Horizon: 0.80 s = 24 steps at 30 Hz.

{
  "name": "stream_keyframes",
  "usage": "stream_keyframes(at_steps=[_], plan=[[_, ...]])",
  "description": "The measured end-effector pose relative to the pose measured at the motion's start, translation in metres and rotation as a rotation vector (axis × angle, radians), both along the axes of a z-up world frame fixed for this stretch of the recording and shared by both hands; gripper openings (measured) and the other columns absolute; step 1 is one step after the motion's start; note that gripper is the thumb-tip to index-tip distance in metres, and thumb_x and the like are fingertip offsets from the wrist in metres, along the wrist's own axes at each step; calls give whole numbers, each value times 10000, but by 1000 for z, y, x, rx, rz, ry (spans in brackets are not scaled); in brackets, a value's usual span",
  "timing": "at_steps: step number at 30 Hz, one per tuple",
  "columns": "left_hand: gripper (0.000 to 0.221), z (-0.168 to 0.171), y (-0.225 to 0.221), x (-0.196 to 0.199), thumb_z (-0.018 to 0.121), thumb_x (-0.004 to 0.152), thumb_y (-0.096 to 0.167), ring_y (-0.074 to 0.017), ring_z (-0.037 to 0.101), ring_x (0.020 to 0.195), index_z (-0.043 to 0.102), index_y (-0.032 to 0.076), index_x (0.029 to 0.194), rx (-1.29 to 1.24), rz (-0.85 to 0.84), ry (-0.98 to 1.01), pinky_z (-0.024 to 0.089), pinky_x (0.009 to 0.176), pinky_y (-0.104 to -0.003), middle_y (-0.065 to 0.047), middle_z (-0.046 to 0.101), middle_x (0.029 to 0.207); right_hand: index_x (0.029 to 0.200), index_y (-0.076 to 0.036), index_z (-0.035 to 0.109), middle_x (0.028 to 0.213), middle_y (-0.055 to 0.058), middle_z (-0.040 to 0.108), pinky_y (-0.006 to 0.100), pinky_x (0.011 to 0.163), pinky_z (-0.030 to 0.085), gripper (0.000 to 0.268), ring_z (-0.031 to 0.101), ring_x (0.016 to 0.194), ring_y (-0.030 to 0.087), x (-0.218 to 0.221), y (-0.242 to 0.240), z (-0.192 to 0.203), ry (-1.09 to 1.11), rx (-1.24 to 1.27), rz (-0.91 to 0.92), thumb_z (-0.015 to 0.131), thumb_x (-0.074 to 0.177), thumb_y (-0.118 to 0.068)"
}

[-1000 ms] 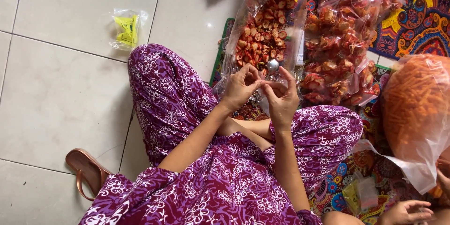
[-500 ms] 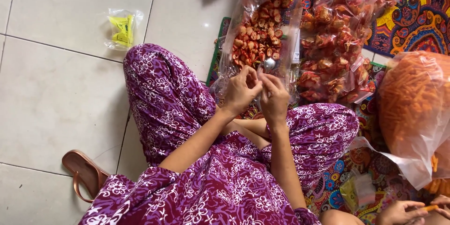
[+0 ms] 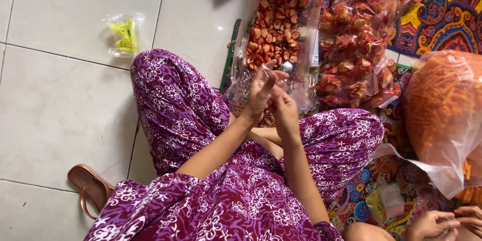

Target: A person sitting on the floor manually fills small plastic bags with snacks using a spoon.

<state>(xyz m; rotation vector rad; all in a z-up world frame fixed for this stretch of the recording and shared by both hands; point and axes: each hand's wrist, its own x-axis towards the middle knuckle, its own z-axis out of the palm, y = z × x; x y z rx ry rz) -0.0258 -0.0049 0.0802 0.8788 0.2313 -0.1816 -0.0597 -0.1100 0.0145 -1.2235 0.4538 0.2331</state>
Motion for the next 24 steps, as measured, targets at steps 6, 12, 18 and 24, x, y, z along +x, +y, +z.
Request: stream_keyframes(at_steps=[6,12,18,24], plan=[[491,-42,-8,11,391,1115,480,-246,702,991,482,114,1430,-158,132,147,557,977,-504,-39,664,941,1111,-148,817,885,64,652,235,675,530,231,638,783,118,-9,19,51,-551,-863,-122,807,896,-63],[518,-37,-15,4,320,1128,458,-165,692,887,465,98,1471,-114,44,123,622,885,-357,-44,631,878,1061,-176,819,1006,16,777,309,823,608,199,750,943,219,-6,19,57,-737,-1125,89,724,936,-53],[669,-36,3,10,168,1103,575,-274,682,1031,384,139,1561,-51,-29,128,581,951,-447,-178,666,1049,1325,-139,709,1122,212,747,461,817,607,350,728,987,382,-6,8,48,-704,-958,104,691,976,-115],[1015,-41,-4,6,640,955,601,-297,712,1011,57,126,1637,-170,-87,188,599,952,-456,-225,641,1178,1335,-155,712,1053,180,765,424,767,599,354,727,977,340,-12,20,39,-544,-899,40,611,1006,-71]])
